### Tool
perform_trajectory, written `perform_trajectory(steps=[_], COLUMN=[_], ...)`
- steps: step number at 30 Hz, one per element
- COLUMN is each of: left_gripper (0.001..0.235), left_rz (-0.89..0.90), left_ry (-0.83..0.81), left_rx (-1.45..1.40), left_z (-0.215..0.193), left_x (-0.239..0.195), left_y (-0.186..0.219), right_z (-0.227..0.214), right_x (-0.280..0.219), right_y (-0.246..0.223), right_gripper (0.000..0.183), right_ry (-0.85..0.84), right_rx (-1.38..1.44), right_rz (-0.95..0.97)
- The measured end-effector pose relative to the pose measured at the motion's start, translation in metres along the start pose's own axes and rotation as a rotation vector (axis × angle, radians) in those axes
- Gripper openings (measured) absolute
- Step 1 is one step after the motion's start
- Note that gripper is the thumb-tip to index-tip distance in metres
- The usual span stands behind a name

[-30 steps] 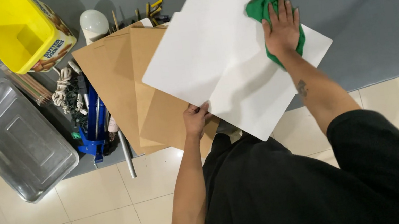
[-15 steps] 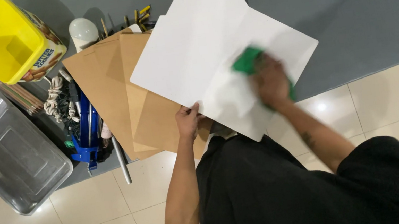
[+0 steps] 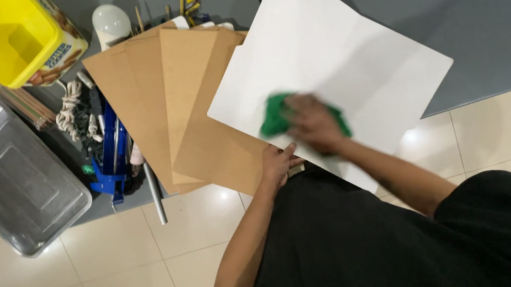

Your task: The person wipes both sides of several sheets of paper using a green cloth. They pick up each sheet, wipe one side, flip it over, wipe the other side, and place it back on the stack. The process is repeated for multiple sheets.

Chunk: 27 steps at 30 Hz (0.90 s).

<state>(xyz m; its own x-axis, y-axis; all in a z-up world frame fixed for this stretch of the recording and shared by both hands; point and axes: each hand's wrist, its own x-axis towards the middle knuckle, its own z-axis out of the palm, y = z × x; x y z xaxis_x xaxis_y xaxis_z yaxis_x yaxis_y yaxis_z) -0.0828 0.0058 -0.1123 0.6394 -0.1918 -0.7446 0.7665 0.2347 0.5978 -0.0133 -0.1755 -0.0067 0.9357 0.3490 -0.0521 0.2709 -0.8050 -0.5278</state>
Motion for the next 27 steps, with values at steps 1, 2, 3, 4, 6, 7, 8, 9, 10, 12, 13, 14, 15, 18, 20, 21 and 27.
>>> perform_trajectory(steps=[1, 2, 3, 4, 6, 7, 8, 9, 10, 12, 13, 14, 15, 18, 20, 21, 27], left_gripper=[0.027, 0.016, 0.02, 0.02, 0.023, 0.023, 0.024, 0.024, 0.024, 0.026, 0.026, 0.027, 0.028, 0.028, 0.027, 0.027, 0.028], left_rz=[-0.004, -0.028, -0.051, -0.049, -0.061, -0.068, -0.088, -0.108, -0.11, -0.105, -0.101, -0.107, -0.114, -0.163, -0.133, -0.104, -0.1], left_ry=[0.01, 0.014, 0.017, 0.023, 0.035, 0.04, 0.052, 0.065, 0.072, 0.043, 0.049, 0.052, 0.055, 0.091, 0.046, -0.004, 0.017], left_rx=[-0.006, -0.083, -0.161, -0.161, -0.035, -0.041, -0.022, -0.004, -0.012, -0.031, -0.037, -0.021, -0.005, 0.04, 0.02, 0.007, -0.047], left_z=[0.005, 0.009, 0.013, 0.003, -0.014, -0.012, -0.009, -0.007, -0.01, -0.016, -0.018, -0.019, -0.021, -0.011, -0.018, -0.023, -0.022], left_x=[-0.017, -0.03, -0.043, -0.033, -0.016, -0.022, -0.024, -0.026, -0.022, -0.013, -0.012, -0.01, -0.007, -0.021, -0.01, -0.005, -0.004], left_y=[0.015, 0.034, 0.054, 0.04, 0.005, 0.01, 0.018, 0.025, 0.018, 0.007, 0.004, 0.0, -0.002, 0.02, 0.001, -0.007, -0.011], right_z=[0.015, 0.03, 0.045, 0.029, -0.001, -0.005, -0.011, -0.016, -0.026, -0.046, -0.042, -0.039, -0.037, 0.005, 0.023, 0.032, 0.033], right_x=[0.0, 0.004, 0.009, 0.023, 0.046, 0.059, 0.076, 0.094, 0.1, 0.118, 0.117, 0.117, 0.117, 0.102, 0.083, 0.073, 0.125], right_y=[-0.001, -0.002, -0.002, 0.002, 0.012, 0.044, 0.078, 0.11, 0.131, 0.173, 0.166, 0.16, 0.153, 0.088, 0.022, -0.011, -0.001], right_gripper=[0.057, 0.057, 0.058, 0.058, 0.055, 0.055, 0.057, 0.061, 0.061, 0.063, 0.063, 0.064, 0.065, 0.071, 0.062, 0.053, 0.044], right_ry=[-0.01, 0.041, 0.094, 0.094, -0.112, -0.122, -0.078, -0.033, -0.041, 0.08, 0.077, 0.123, 0.168, 0.121, 0.047, -0.025, -0.109], right_rx=[0.006, -0.042, -0.088, -0.083, -0.168, -0.164, -0.248, -0.331, -0.33, -0.263, -0.262, -0.257, -0.251, -0.085, -0.121, -0.155, -0.149], right_rz=[-0.005, -0.175, -0.345, -0.35, -0.188, -0.189, -0.07, 0.05, 0.043, 0.211, 0.203, 0.238, 0.273, 0.137, -0.079, -0.288, -0.458])
